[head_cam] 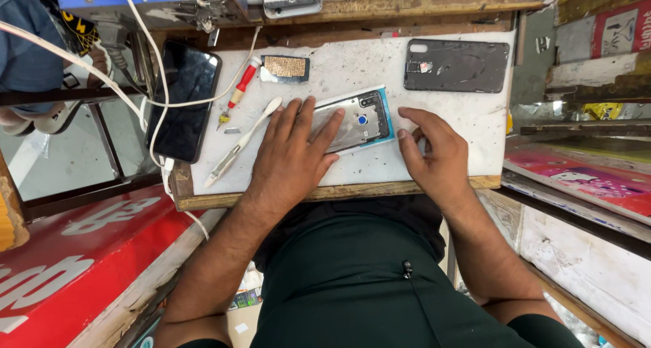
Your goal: The person uses a red-handled screwdriver to remove screws from the back of a smartphone. They then lift the back cover, inspect the internal components, and briefly power on the device to check the screen before turning it off and setting it down.
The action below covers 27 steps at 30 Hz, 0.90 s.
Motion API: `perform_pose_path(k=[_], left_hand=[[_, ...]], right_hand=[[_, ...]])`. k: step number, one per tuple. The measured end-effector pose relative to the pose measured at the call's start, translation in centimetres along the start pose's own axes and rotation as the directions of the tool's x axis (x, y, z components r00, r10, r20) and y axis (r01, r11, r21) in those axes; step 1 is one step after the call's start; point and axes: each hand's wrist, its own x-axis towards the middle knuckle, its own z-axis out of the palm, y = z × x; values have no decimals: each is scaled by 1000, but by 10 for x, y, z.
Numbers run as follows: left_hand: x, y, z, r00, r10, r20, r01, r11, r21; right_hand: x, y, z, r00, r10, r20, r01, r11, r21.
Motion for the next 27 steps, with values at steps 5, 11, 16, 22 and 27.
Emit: perform_pose_path(k=[5, 11, 16, 22, 27], left_hand=[[9, 1, 3, 999, 31, -24, -32, 999, -37], [-23, 1, -16, 971, -106, -214, 83, 990, -115], [-50, 7, -20, 891, -451, -56, 420, 864, -276], [-44, 5, -13, 895, -435, -97, 401, 881, -251], [-44, -3, -14, 921, -384, -64, 364, 908, -208]], right_hand=[[2, -5, 3, 998, -16, 53, 16, 1000, 1], [-7, -5, -2, 995, 53, 87, -52, 999, -14], [-4, -12, -2, 983, -164, 85, 170, 983, -69], [19, -19, 9, 885, -399, 239, 437, 890, -130], [23, -17, 28, 856, -391, 338, 467, 865, -183]])
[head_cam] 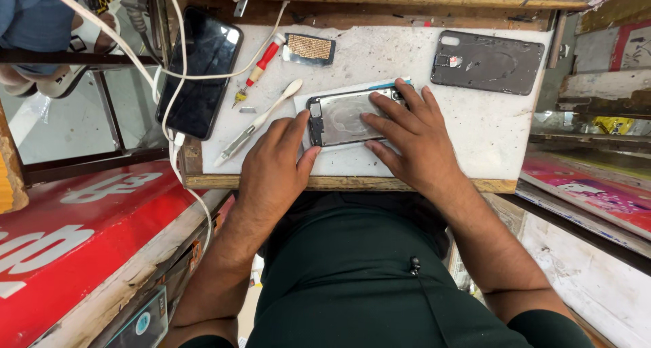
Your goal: The person uses a red-handled screwdriver to remove screws from the back of a smartphone. They then lift the back cover, inspect the internal components, and briefly power on the device to check the screen before turning it off and setting it down.
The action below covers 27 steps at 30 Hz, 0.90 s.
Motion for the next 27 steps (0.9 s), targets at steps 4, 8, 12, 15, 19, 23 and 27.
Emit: perform_pose_path(k=[4, 8, 12, 15, 19, 23, 27], left_hand=[[-1, 0, 1, 998, 58, -6, -58, 998, 21], [4, 6, 7, 999, 53, -15, -52, 998, 44], [4, 7, 10, 998, 57, -33, -57, 998, 15], [4, -2, 8, 997, 61, -55, -63, 997, -48], [2, -8, 3, 998, -48, -27, 45, 993, -111], [-13, 3, 0, 998, 8, -58, -6, 1000, 30], [-26, 17, 7, 990, 55, -133, -39, 992, 118]], right_hand=[[-4, -1, 6, 999, 24, -32, -24, 1000, 6], [-3, -1, 9, 997, 56, -45, -55, 998, 28], [-2, -3, 11, 996, 81, -48, -79, 996, 33], [-1, -3, 10, 996, 80, -43, -79, 997, 21], [1, -6, 9, 995, 92, -45, -92, 996, 12], [5, -12, 7, 993, 105, -46, -105, 994, 7], [6, -19, 10, 993, 105, -49, -107, 993, -58]])
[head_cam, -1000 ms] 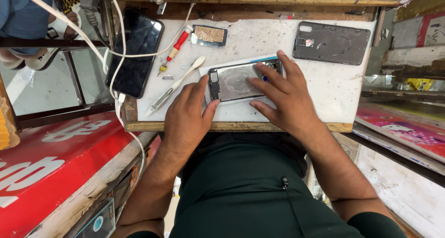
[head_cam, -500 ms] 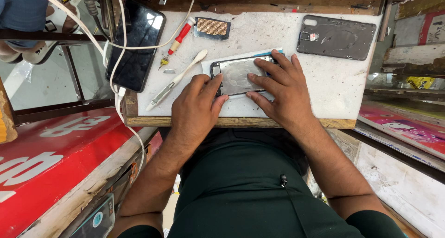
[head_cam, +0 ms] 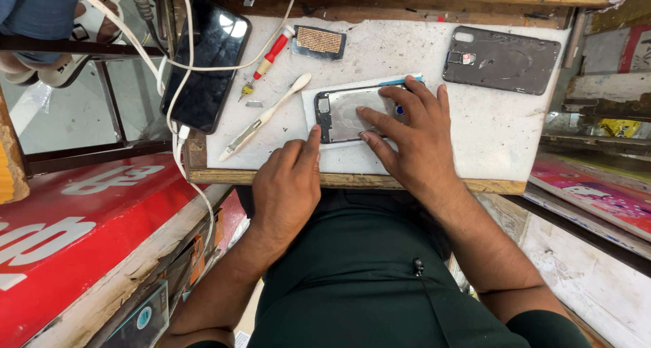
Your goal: The person uses a red-handled screwdriver to remove screws from the back of a smartphone. They then lift the back cover, inspect the internal components, and briefly power on the device to check the screen before turning it off and setting it down.
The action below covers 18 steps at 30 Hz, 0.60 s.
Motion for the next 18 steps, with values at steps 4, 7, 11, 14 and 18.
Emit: perform_pose_path(k=[4, 7, 11, 14, 18], left_hand=[[9, -5, 5, 987, -160, 14, 160, 973, -165], [26, -14, 6, 946, -284, 157, 318, 903, -289], [37, -25, 0, 917, -277, 287, 373, 849, -373], [41, -30, 2, 899, -312, 306, 420, 811, -408], [41, -29, 8, 885, -364, 291, 458, 795, -398]], right_hand=[[-1, -5, 2, 1000, 20, 15, -20, 1000, 14], [0, -7, 1, 1000, 26, 1, -26, 999, 28], [-3, -10, 0, 999, 32, 11, -31, 999, -34], [-6, -10, 0, 999, 39, 32, -38, 999, -37], [-8, -10, 0, 999, 27, 46, -26, 1000, -15]])
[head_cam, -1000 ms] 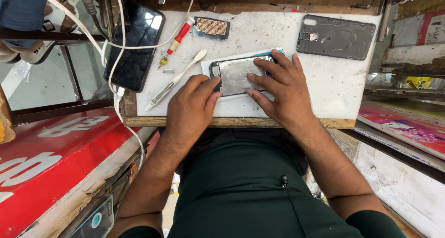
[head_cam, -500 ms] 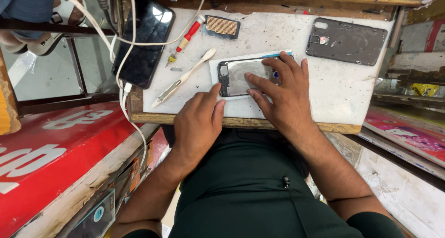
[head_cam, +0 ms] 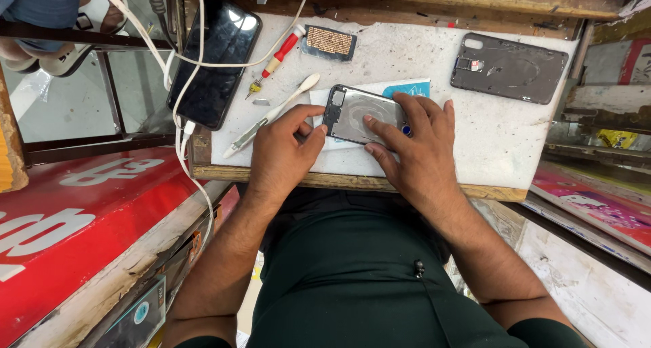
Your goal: The person uses a red-handled screwdriver to remove screws from the back of a smartphone. They then lift the back cover, inspect the internal components, and briefly power on the device to check the screen before turning it off and setting it down.
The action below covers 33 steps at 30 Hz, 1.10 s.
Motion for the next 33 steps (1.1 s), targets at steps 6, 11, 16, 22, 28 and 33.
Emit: perform_pose_path(k=[6, 11, 16, 22, 28, 33], left_hand=[[-4, 7, 12, 986, 111, -127, -100, 991, 87], [5, 12, 11, 1000, -2, -19, 3, 999, 39], [7, 16, 0, 996, 89, 24, -85, 985, -147], [13, 15, 6, 976, 169, 140, -88, 885, -457], [23, 19, 13, 997, 75, 34, -10, 529, -849], [21, 25, 36, 995, 95, -5, -58, 559, -827]], right_hand=[[8, -3, -7, 999, -31, 10, 32, 997, -67], [26, -2, -27, 995, -53, 88, 52, 998, 19], [39, 0, -45, 986, -94, 136, 76, 988, 133], [50, 54, -46, 945, -12, 327, -202, 764, 613], [63, 79, -37, 996, -13, 93, -92, -350, 932], [40, 25, 6, 974, 227, 20, 145, -684, 715]])
